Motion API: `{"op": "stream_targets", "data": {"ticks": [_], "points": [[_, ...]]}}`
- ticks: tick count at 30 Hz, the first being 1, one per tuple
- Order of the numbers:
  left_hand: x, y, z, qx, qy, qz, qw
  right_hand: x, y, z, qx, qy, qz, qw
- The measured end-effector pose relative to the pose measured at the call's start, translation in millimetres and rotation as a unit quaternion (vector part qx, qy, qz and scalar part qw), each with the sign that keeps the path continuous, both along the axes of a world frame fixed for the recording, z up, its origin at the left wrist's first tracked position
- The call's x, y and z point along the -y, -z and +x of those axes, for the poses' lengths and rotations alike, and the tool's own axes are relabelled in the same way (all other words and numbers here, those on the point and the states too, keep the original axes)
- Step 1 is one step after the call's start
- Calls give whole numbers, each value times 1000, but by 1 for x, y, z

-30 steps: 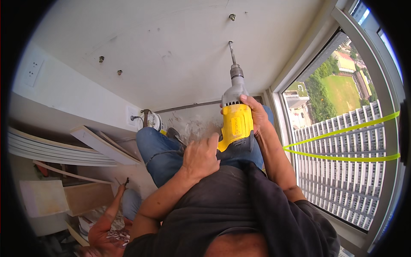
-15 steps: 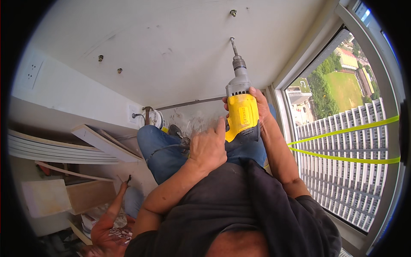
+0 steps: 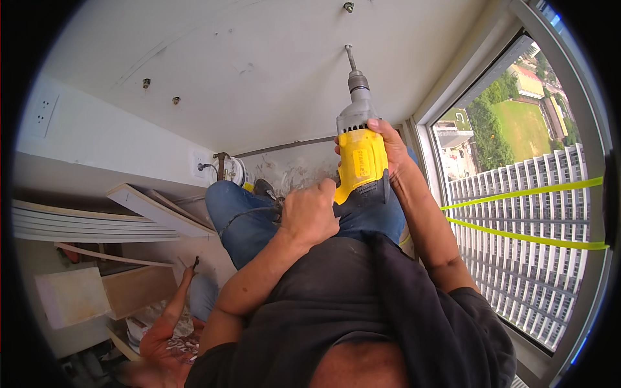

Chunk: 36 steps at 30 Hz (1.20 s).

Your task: The person uses a hammer to tap metal fixtures into the ceiling, then uses a yellow power drill to secure them. Another worker is visible nearby handling tools and materials. The person repeatedly hammers and drills multiple ceiling fixtures in sequence.

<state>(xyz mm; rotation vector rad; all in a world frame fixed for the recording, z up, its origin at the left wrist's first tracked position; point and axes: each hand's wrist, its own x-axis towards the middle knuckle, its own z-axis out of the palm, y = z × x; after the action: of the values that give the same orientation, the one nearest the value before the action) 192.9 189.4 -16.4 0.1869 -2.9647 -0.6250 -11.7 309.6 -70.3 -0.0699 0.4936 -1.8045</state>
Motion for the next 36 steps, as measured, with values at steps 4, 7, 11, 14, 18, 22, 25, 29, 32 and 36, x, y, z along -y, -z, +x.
{"op": "stream_targets", "data": {"ticks": [4,7,11,14,18,22,25,29,32,36], "points": [[4,-12,2,15,-4,-9,1000,2,-6,5,-19,26,16,999],[11,-13,2,10,1,-31,999,7,-9,6,-17,31,16,999],[13,-21,0,25,11,-16,999,7,-15,5,-20,34,15,999],[10,-27,0,21,7,-7,1000,6,-18,3,3,23,19,1000],[11,-34,0,63,-1,-3,998,8,-28,1,13,20,21,999],[7,-34,-2,35,6,-1,999,3,-36,4,26,22,44,998],[-3,-31,-7,42,0,15,999,-2,-36,-8,-1,10,59,998],[-14,-22,-10,56,1,50,997,-8,-46,-10,-6,3,103,995],[-20,-12,-11,46,3,64,997,-12,-42,-17,-13,0,117,993],[-26,7,-14,21,-1,88,996,-13,-41,-22,-60,2,135,989]]}}
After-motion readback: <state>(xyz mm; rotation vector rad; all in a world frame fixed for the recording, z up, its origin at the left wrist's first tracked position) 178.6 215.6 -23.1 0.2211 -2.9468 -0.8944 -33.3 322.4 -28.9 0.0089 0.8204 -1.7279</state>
